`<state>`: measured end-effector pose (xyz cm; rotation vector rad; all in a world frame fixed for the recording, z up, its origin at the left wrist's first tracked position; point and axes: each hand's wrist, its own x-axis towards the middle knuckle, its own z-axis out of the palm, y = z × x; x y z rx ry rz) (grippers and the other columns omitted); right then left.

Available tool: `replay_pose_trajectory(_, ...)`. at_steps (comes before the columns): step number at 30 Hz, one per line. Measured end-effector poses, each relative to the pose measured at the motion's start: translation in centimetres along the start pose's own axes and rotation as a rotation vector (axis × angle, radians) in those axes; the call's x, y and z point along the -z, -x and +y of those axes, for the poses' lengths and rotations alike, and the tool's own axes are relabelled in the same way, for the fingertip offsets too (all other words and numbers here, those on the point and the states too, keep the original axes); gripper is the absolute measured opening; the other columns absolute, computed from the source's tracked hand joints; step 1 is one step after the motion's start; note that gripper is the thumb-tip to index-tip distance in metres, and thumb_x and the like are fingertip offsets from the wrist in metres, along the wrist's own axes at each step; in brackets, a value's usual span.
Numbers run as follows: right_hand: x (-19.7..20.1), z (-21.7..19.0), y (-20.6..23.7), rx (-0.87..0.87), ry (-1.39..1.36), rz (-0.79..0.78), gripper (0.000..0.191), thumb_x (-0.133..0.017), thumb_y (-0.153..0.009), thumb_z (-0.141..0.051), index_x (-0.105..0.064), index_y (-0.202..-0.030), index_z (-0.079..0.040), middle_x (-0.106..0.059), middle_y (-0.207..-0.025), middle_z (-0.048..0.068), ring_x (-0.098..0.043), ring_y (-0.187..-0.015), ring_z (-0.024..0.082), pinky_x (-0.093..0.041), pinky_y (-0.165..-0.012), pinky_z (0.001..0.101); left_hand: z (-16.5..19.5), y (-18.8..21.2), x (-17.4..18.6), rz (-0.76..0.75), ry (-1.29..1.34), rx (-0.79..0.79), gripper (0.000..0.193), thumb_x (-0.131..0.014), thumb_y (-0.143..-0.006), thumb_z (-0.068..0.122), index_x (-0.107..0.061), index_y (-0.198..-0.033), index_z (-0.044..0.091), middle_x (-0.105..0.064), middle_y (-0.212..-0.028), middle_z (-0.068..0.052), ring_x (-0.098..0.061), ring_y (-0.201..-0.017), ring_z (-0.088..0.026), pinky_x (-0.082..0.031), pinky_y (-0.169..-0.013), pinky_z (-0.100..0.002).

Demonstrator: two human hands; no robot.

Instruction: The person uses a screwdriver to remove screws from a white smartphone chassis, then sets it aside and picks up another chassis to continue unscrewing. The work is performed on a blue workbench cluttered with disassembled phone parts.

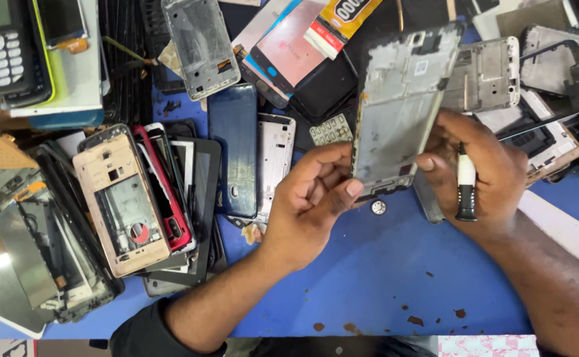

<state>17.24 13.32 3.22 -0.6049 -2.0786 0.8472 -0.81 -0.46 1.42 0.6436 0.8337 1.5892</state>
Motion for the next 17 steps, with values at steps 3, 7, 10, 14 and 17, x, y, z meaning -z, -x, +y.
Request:
replay_pose_trajectory(3, 0.5, 0.3, 0.5, -0.122, 0.077, -0.017, 0.037, -0.072, -0.109, -0.028, -0.063, -0.124, 0.005, -0.073, -0.099, 0.011, -0.069, -0.086, 0.010, -0.056, -0.077, 0.0232, 0.0, 0.1, -0.5, -0.051, -0.092, -0.079, 0.031, -0.059, -0.113, -0.001, -0.048, -0.143, -0.005, -0.061, -0.136, -0.015, -0.060, -0.131, -0.019, -0.053, -0.112, -0.030)
replay_pose_trajectory(7, 1.6, 1.6, 1.4, -0.212, 0.036, -0.037, 0.031, -0.070, -0.112, -0.031, -0.066, -0.110, -0.001, -0.070, -0.088, 0.005, -0.062, -0.074, 0.007, -0.051, -0.068, 0.0216, 0.6, 0.0, -1.9, -0.011, -0.328, -0.104, 0.032, -0.063, -0.107, -0.001, -0.055, -0.139, -0.003, -0.059, -0.138, -0.015, -0.061, -0.129, -0.022, -0.059, -0.107, -0.033)
replay_pose_trajectory(10, 1.9, 2.5, 2.1, -0.267, 0.028, -0.009, 0.032, -0.071, -0.112, -0.032, -0.064, -0.104, -0.002, -0.065, -0.084, 0.005, -0.057, -0.072, 0.008, -0.048, -0.065, 0.0234, 1.7, 0.0, -2.7, 0.046, -0.838, -0.280, 0.039, -0.069, -0.102, 0.001, -0.056, -0.139, -0.002, -0.060, -0.137, -0.016, -0.065, -0.123, -0.023, -0.063, -0.098, -0.031)
replay_pose_trajectory(14, 2.1, 2.4, 2.3, -0.313, 0.076, 0.021, 0.032, -0.069, -0.111, -0.031, -0.060, -0.100, -0.001, -0.060, -0.073, 0.004, -0.052, -0.064, 0.008, -0.045, -0.058, 0.0250, 4.2, 1.5, -3.0, 0.080, -1.155, -0.539, 0.043, -0.071, -0.100, 0.008, -0.052, -0.137, 0.000, -0.061, -0.131, -0.018, -0.069, -0.112, -0.024, -0.063, -0.093, -0.033)
replay_pose_trajectory(17, 2.6, 1.3, 1.3, -0.210, 0.105, 0.037, 0.033, -0.067, -0.113, -0.030, -0.056, -0.102, -0.001, -0.058, -0.075, 0.004, -0.052, -0.066, 0.008, -0.045, -0.061, 0.0272, 7.4, 2.1, -3.0, -0.134, 0.057, -0.266, 0.028, -0.064, -0.111, 0.010, -0.059, -0.137, 0.000, -0.069, -0.122, -0.015, -0.069, -0.110, -0.026, -0.056, -0.099, -0.040)
